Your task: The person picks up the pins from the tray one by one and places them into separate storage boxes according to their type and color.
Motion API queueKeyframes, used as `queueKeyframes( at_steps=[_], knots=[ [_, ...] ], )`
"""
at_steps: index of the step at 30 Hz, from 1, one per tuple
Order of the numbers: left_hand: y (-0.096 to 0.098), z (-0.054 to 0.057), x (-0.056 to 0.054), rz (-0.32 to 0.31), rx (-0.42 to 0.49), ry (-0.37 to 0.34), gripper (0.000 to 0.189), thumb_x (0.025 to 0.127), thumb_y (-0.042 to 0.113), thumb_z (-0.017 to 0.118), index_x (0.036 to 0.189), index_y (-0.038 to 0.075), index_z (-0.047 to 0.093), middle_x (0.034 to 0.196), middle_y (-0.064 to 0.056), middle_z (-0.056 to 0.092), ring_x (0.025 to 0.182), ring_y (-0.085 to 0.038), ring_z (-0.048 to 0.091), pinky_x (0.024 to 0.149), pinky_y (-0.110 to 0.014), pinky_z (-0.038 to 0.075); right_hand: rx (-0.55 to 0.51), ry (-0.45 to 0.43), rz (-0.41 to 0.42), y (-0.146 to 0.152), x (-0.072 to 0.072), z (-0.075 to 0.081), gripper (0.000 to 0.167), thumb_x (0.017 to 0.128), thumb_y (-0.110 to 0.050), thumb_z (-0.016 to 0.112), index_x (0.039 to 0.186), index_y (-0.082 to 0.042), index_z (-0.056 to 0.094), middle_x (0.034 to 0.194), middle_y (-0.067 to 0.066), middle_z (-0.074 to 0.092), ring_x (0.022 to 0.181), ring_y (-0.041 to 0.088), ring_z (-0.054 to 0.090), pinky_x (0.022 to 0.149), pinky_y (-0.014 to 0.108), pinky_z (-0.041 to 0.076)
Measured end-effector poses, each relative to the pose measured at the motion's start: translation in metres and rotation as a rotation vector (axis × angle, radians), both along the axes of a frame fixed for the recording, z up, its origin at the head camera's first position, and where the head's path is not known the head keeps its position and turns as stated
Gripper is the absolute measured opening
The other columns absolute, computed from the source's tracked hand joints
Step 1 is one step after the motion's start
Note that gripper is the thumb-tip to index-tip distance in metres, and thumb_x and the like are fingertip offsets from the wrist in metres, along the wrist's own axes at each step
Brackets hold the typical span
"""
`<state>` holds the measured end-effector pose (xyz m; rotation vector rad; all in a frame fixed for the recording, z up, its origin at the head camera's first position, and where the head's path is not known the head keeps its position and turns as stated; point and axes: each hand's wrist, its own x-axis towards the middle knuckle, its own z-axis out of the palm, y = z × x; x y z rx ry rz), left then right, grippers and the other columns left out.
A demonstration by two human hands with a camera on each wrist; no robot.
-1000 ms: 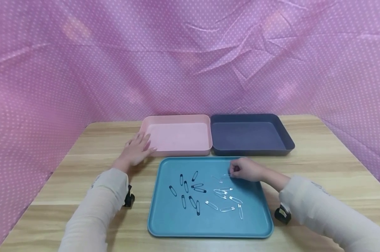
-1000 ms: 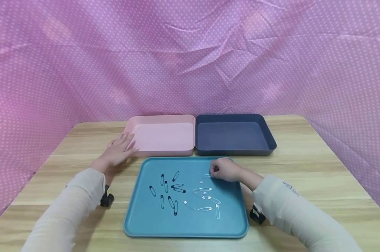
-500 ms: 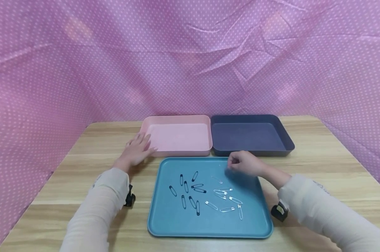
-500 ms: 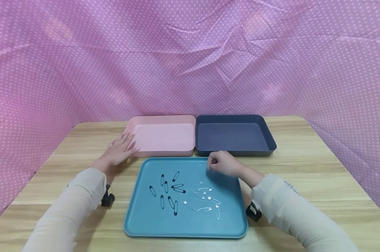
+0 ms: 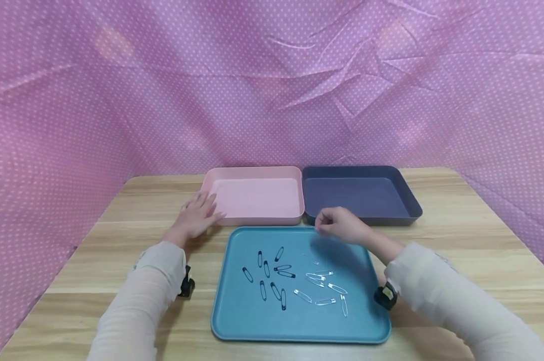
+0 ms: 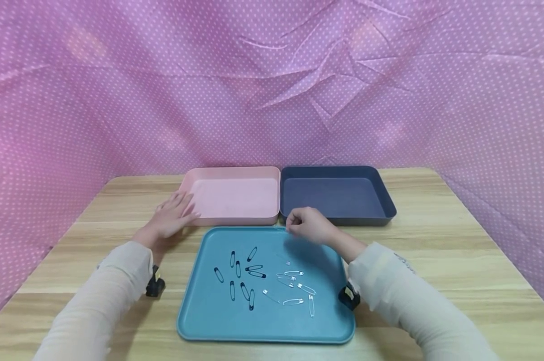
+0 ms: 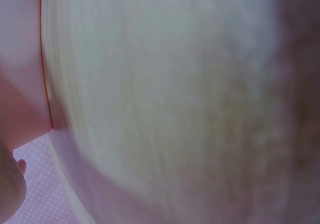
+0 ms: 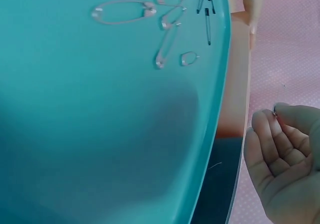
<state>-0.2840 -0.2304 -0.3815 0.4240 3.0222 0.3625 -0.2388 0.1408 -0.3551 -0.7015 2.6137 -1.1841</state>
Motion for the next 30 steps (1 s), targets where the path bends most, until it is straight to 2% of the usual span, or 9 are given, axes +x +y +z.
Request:
queueKeyframes(
  at_steps=[6,12,19,30],
  knots=[
    [0.000,0.000,0.000,0.003,0.000,0.001,0.068,0.089,0.048,0.032,0.138,0.006,0.013,0.142,-0.019,0.002,0.128,-0.034,-0.004,0.099,-0.052,-0.001,-0.061,-0.039,-0.055,-0.008,-0.007,0.003,0.007,0.084,-0.011,0.055,0.082,-0.005,0.058,0.072,0.003,0.058,0.070,0.015,0.057,0.065,0.029,0.049],
    [0.000,-0.002,0.000,0.014,0.007,0.001,0.068,0.088,0.049,0.032,0.139,0.007,0.012,0.142,-0.016,0.002,0.128,-0.033,-0.004,0.099,-0.052,-0.001,-0.110,-0.075,-0.109,-0.018,-0.014,0.003,0.009,0.084,-0.013,0.055,0.081,-0.005,0.058,0.076,0.008,0.060,0.070,0.017,0.056,0.067,0.031,0.048],
    [-0.001,-0.002,-0.001,0.009,-0.007,0.006,0.068,0.088,0.049,0.031,0.139,0.008,0.012,0.142,-0.017,0.003,0.128,-0.033,-0.004,0.099,-0.052,0.000,-0.128,-0.074,-0.121,-0.029,-0.021,0.007,0.008,0.084,-0.011,0.056,0.083,-0.004,0.058,0.076,0.008,0.060,0.071,0.018,0.056,0.069,0.038,0.048],
    [0.000,-0.001,0.002,0.022,-0.005,-0.014,0.070,0.088,0.053,0.029,0.139,0.009,0.011,0.143,-0.016,0.001,0.128,-0.033,-0.004,0.099,-0.052,0.000,-0.164,-0.073,-0.130,-0.041,-0.032,0.005,0.008,0.083,-0.011,0.056,0.080,-0.004,0.058,0.075,0.010,0.060,0.071,0.019,0.057,0.071,0.041,0.047]
  ],
)
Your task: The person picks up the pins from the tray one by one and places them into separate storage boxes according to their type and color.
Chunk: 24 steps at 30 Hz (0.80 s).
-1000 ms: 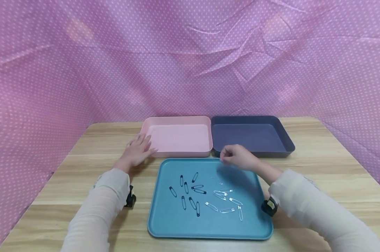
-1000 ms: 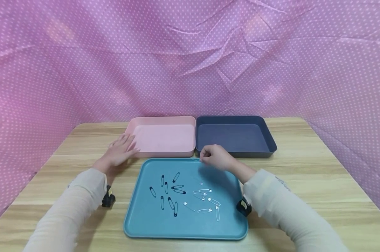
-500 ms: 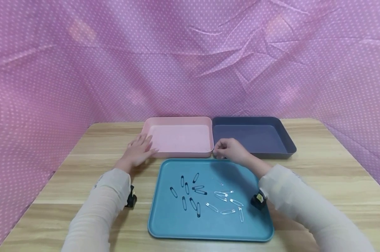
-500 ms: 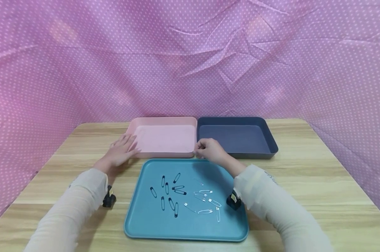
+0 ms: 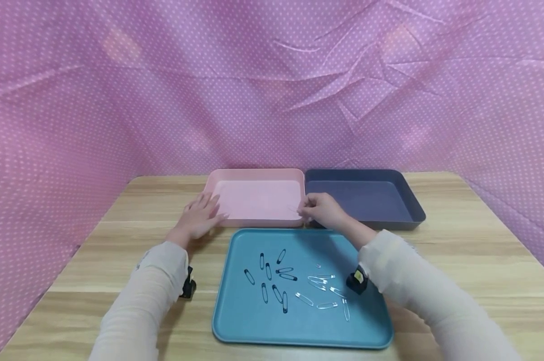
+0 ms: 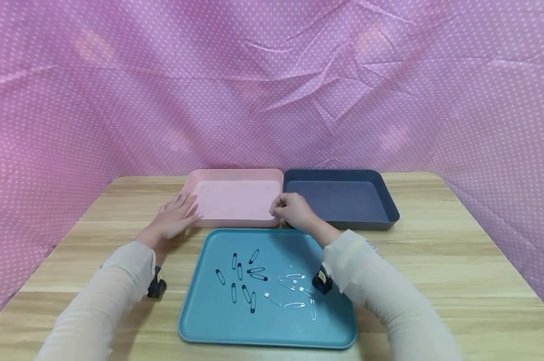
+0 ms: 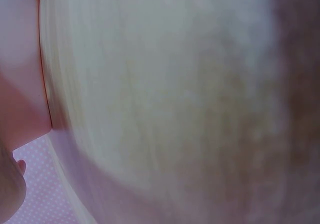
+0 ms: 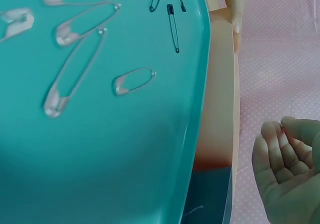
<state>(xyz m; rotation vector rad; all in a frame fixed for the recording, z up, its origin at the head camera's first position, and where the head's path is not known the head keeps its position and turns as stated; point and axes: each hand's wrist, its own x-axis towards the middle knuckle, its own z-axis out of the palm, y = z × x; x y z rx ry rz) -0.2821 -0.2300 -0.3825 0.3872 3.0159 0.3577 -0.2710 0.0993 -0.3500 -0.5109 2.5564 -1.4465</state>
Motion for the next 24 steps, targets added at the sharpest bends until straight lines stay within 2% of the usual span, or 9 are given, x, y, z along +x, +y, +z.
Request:
queueKeyframes(
  at_steps=[11,15,24],
  knots=[
    [-0.001,-0.003,-0.001,-0.008,-0.011,0.018,0.071,0.087,0.055,0.026,0.139,0.009,0.011,0.143,-0.016,0.002,0.128,-0.033,-0.004,0.099,-0.052,0.001,-0.085,-0.020,-0.090,-0.018,-0.013,-0.003,0.010,0.083,-0.011,0.057,0.086,-0.002,0.058,0.080,0.011,0.060,0.072,0.019,0.059,0.064,0.032,0.050],
    [-0.002,-0.003,-0.002,-0.008,-0.014,0.023,0.070,0.087,0.054,0.027,0.139,0.009,0.012,0.143,-0.016,0.002,0.128,-0.034,-0.003,0.099,-0.052,0.003,-0.098,-0.056,-0.132,-0.025,-0.018,-0.005,0.010,0.083,-0.013,0.058,0.086,-0.004,0.059,0.079,0.008,0.061,0.071,0.019,0.060,0.060,0.033,0.050],
    [-0.002,-0.002,-0.002,-0.012,-0.016,0.021,0.068,0.088,0.051,0.029,0.139,0.009,0.013,0.143,-0.015,0.002,0.128,-0.034,-0.003,0.099,-0.052,0.002,-0.141,-0.089,-0.145,-0.038,-0.025,-0.006,0.010,0.084,-0.011,0.056,0.086,-0.002,0.060,0.083,0.011,0.061,0.072,0.019,0.060,0.068,0.034,0.050]
  ],
)
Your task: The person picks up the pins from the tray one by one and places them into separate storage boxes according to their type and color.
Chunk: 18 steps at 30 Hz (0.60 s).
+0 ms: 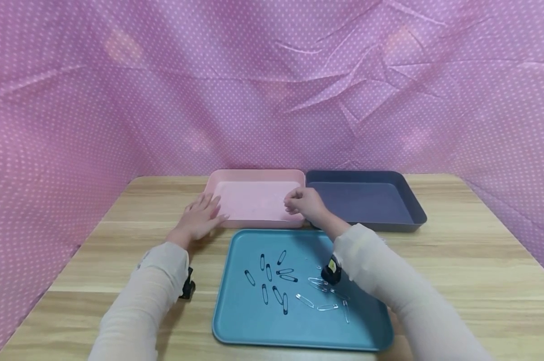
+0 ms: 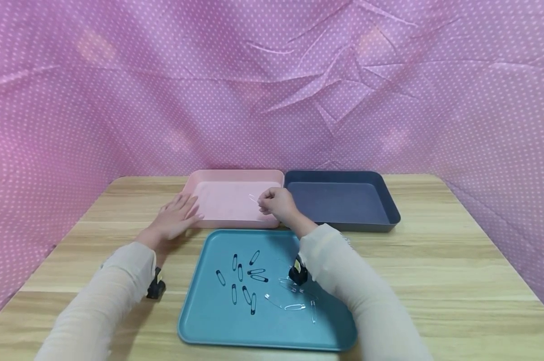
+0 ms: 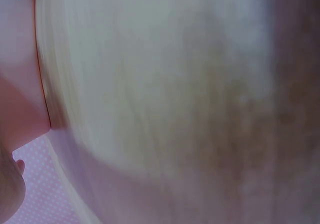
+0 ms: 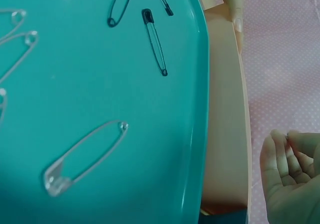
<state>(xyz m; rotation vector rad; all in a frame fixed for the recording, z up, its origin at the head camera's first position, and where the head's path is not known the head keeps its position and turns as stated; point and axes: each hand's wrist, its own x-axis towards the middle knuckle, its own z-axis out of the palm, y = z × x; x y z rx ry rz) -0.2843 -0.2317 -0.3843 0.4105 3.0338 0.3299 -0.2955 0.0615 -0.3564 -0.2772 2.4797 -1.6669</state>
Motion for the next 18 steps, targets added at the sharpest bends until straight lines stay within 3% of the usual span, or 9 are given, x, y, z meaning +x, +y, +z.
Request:
queueKeyframes(
  at_steps=[18],
  knots=[
    [0.000,0.003,-0.003,-0.011,-0.011,-0.018,0.073,0.086,0.057,0.024,0.139,0.008,0.013,0.142,-0.017,0.003,0.128,-0.034,-0.004,0.100,-0.051,0.003,-0.048,-0.031,-0.012,-0.019,-0.019,-0.004,0.008,0.083,-0.002,0.054,0.085,0.004,0.060,0.079,0.013,0.060,0.069,0.019,0.060,0.061,0.026,0.051]
  ],
)
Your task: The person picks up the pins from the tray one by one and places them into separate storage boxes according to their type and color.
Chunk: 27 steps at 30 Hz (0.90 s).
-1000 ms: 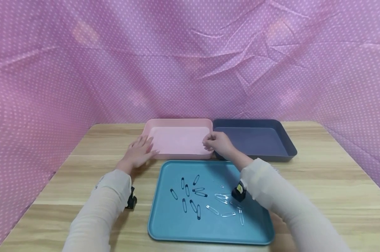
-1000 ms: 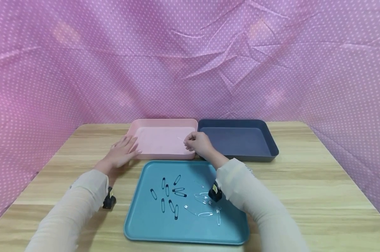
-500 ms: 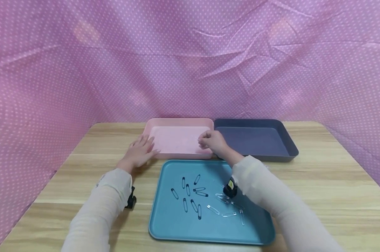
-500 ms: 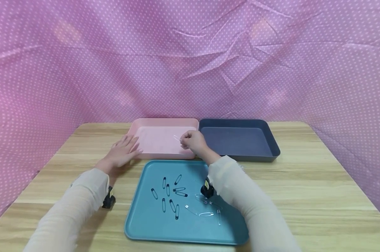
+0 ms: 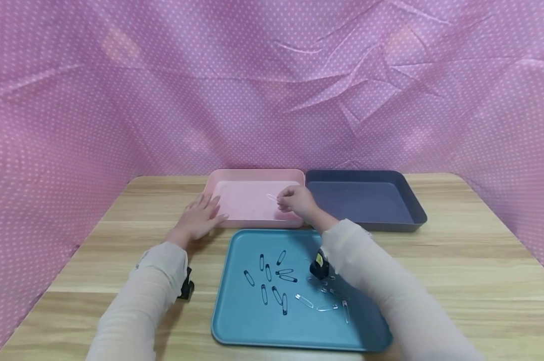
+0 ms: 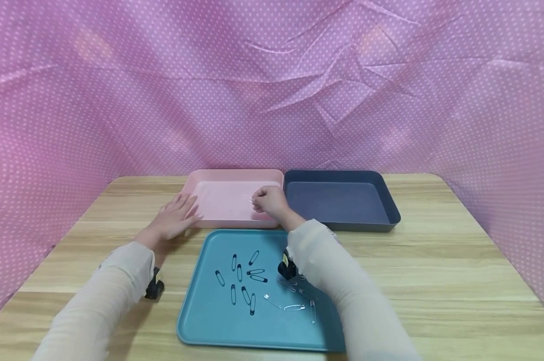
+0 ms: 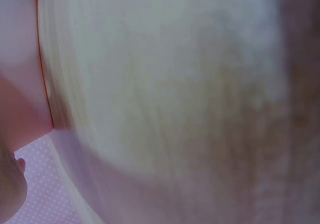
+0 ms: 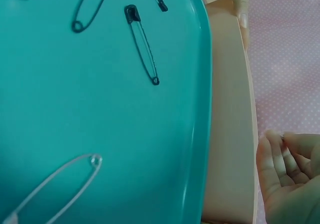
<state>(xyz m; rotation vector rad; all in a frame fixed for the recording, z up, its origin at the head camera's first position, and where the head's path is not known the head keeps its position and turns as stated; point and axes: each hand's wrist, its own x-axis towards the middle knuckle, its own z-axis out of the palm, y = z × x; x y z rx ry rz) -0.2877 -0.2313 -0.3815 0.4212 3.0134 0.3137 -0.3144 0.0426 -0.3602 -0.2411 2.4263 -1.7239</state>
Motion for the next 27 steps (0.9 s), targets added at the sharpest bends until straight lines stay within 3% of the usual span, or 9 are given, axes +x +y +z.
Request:
queueKeyframes(
  at_steps=[12,22,27],
  knots=[
    [0.011,0.008,0.004,0.051,0.005,-0.045,0.070,0.087,0.054,0.026,0.139,0.009,0.012,0.143,-0.016,0.001,0.128,-0.034,-0.004,0.100,-0.051,0.003,0.050,-0.062,0.040,0.000,-0.014,0.004,0.011,0.081,0.001,0.054,0.086,0.006,0.062,0.077,0.014,0.061,0.067,0.019,0.059,0.060,0.027,0.050],
    [0.004,0.004,-0.001,0.039,-0.003,-0.021,0.068,0.088,0.050,0.030,0.139,0.008,0.013,0.142,-0.016,0.002,0.128,-0.032,-0.005,0.100,-0.050,0.001,0.166,-0.045,-0.013,-0.015,-0.023,-0.011,0.008,0.079,-0.002,0.056,0.079,0.000,0.064,0.071,0.008,0.062,0.064,0.016,0.058,0.054,0.022,0.046],
    [0.001,0.002,-0.002,0.027,0.007,-0.014,0.069,0.088,0.053,0.028,0.139,0.009,0.012,0.143,-0.015,0.002,0.128,-0.031,-0.007,0.101,-0.048,-0.002,0.115,-0.127,-0.028,-0.022,-0.025,-0.017,0.008,0.078,0.002,0.054,0.077,0.001,0.062,0.070,0.010,0.062,0.059,0.016,0.057,0.052,0.024,0.048]
  ],
)
